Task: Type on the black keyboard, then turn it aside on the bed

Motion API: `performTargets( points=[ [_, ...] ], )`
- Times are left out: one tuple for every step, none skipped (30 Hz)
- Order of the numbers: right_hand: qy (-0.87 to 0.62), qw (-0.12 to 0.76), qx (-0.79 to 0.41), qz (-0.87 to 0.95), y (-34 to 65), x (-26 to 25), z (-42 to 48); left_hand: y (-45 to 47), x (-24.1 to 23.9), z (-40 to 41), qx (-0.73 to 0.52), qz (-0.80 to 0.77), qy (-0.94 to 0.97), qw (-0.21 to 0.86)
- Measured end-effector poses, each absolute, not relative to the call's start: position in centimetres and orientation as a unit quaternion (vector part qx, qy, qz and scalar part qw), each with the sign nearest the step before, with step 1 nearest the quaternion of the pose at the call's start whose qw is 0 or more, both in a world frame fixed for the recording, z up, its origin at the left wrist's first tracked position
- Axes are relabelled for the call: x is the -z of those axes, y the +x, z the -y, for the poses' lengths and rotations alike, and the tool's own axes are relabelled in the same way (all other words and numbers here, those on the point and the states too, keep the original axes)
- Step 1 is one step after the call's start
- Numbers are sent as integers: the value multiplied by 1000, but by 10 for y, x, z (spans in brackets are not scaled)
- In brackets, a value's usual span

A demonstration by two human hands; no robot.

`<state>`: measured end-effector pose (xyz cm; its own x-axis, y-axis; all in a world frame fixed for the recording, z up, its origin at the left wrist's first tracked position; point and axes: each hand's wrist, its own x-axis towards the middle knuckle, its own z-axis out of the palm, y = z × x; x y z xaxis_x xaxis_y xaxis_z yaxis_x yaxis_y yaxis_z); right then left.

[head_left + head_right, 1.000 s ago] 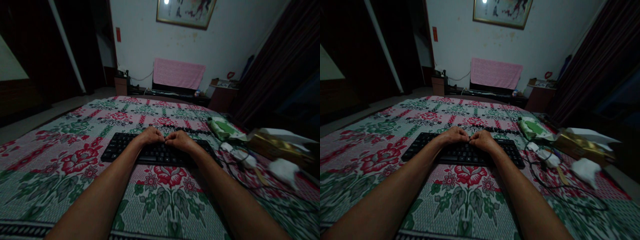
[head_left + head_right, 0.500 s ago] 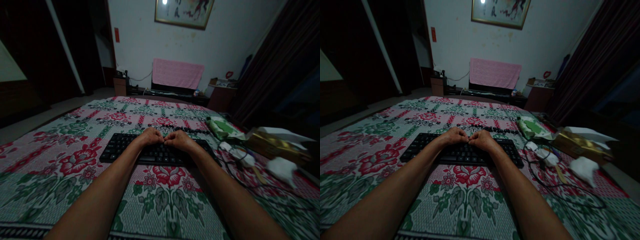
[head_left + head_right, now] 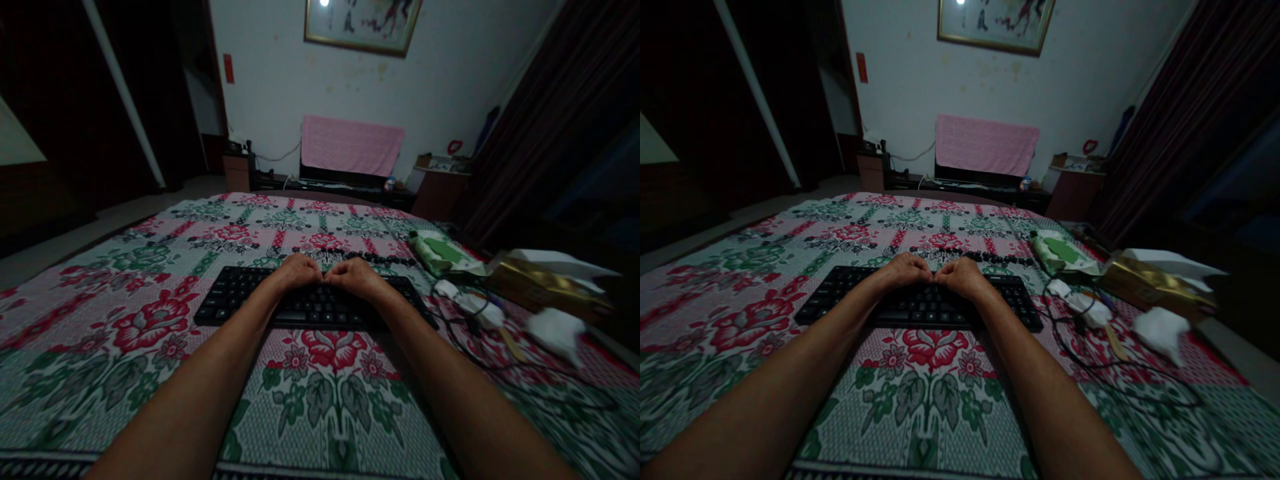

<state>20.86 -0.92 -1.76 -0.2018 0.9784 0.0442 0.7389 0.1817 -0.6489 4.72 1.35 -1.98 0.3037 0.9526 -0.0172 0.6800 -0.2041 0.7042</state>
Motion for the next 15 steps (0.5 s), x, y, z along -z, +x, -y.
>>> performTargets(
  points=[
    [-589,235,-257,729,209,19,8,47,20,-13,-218,-551,745,306],
    [-590,235,-261,727,209,19,8,48,19,-14,-218,-554,746,300],
    [-590,233,-264,727,209,20,7,48,19,-14,-218,-556,747,293],
    [-589,232,-265,728,209,20,7,48,19,-14,-218,-557,748,286],
    [-588,230,-265,729,209,20,7,48,19,-14,-218,-558,750,281],
    [-587,230,-264,730,208,19,7,49,19,-14,-217,-559,751,277],
    [-587,230,-261,731,208,19,7,49,19,-14,-216,-562,750,274],
    [-588,230,-258,732,207,18,7,50,18,-13,-215,-567,748,271],
    [-590,229,-254,731,206,17,7,51,18,-13,-212,-573,744,271],
    [-594,226,-252,730,205,16,7,51,18,-12,-209,-580,739,272],
    [-599,222,-250,728,204,15,7,52,18,-12,-206,-586,734,275],
    [-602,217,-251,726,203,14,7,52,18,-12,-204,-589,731,276],
    [-604,213,-251,726,203,14,7,53,18,-12,-203,-590,730,277],
    [-604,210,-252,726,202,13,7,53,19,-12,-204,-590,731,276],
    [-603,208,-250,728,202,12,7,53,19,-12,-205,-587,733,275]
  ],
)
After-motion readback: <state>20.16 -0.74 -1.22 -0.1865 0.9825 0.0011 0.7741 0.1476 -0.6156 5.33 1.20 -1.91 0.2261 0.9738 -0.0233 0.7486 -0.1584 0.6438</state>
